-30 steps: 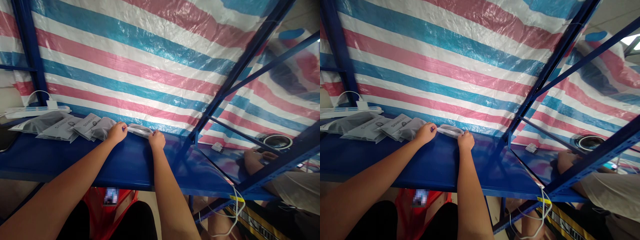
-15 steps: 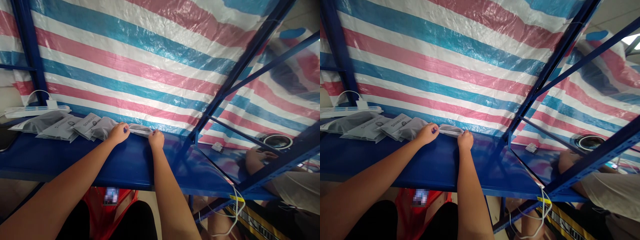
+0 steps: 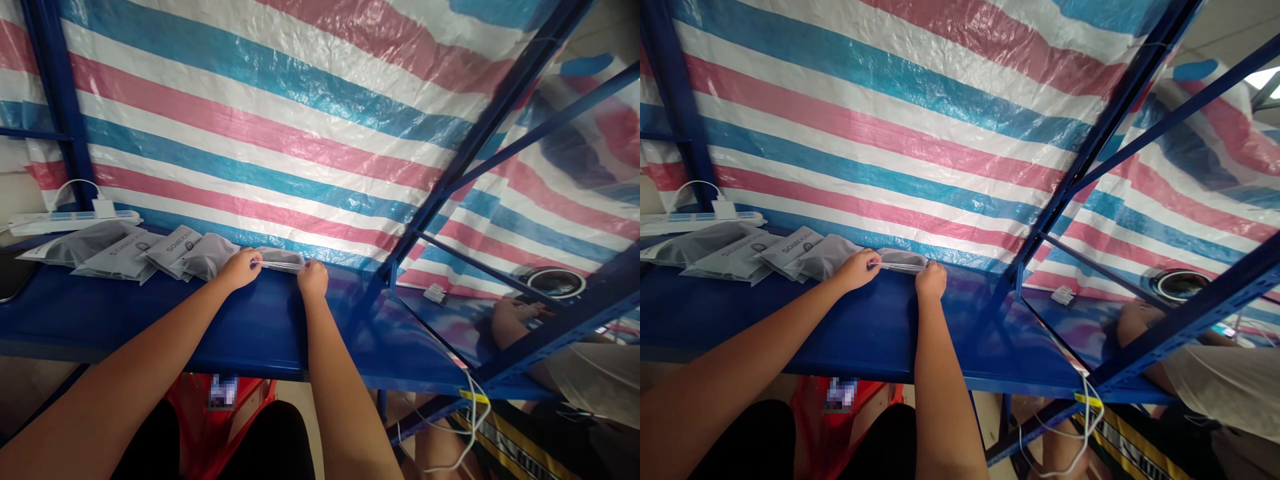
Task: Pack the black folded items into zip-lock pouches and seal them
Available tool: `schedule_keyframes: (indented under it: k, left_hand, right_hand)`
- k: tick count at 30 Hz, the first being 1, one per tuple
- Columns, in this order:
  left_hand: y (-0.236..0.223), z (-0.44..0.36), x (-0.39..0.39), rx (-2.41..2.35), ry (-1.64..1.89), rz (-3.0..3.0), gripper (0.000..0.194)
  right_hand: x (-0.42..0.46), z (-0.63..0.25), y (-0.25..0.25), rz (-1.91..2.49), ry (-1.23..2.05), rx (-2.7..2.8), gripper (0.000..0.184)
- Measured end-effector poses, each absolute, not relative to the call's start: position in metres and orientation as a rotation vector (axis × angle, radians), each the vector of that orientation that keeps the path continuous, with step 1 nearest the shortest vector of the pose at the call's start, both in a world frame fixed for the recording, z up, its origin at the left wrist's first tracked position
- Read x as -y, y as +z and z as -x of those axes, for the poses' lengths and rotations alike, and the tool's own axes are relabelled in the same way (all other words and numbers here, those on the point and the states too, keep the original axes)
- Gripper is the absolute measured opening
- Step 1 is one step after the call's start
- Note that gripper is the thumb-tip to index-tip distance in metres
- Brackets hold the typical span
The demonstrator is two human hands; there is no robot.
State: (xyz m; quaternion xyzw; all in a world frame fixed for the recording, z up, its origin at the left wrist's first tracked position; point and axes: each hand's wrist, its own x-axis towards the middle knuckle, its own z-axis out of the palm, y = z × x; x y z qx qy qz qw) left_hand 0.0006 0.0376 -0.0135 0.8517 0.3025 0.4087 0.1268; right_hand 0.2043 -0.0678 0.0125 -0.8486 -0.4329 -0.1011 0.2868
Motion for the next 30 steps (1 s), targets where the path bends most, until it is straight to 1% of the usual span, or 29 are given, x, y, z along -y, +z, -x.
schedule_keyframes:
  k: [8, 12, 17, 23, 27, 30]
  left_hand:
    - [-0.015, -0.001, -0.039, -0.911, 1.165, -2.493, 0.01]
    - [-0.018, -0.001, -0.04, -0.913, 1.129, -2.505, 0.01]
    - [-0.019, -0.001, -0.041, -0.962, 1.103, -2.511, 0.01]
    - [-0.02, -0.002, -0.042, -0.963, 1.093, -2.517, 0.012]
    - [-0.022, -0.002, -0.043, -0.998, 1.121, -2.525, 0.02]
    - [-0.022, -0.002, -0.044, -1.08, 1.169, -2.512, 0.024]
  right_hand:
    - [0.068, -0.194, 0.008, 2.255, -0.382, 1.398, 0.028]
    - [0.066, -0.191, 0.007, 2.276, -0.355, 1.464, 0.025]
    - [0.065, -0.193, 0.007, 2.314, -0.322, 1.492, 0.027]
    - [0.068, -0.181, 0.009, 2.265, -0.463, 1.624, 0.025]
    - [0.066, -0.174, 0.011, 2.268, -0.528, 1.691, 0.024]
    - [0.063, -0.177, 0.01, 2.297, -0.418, 1.649, 0.028]
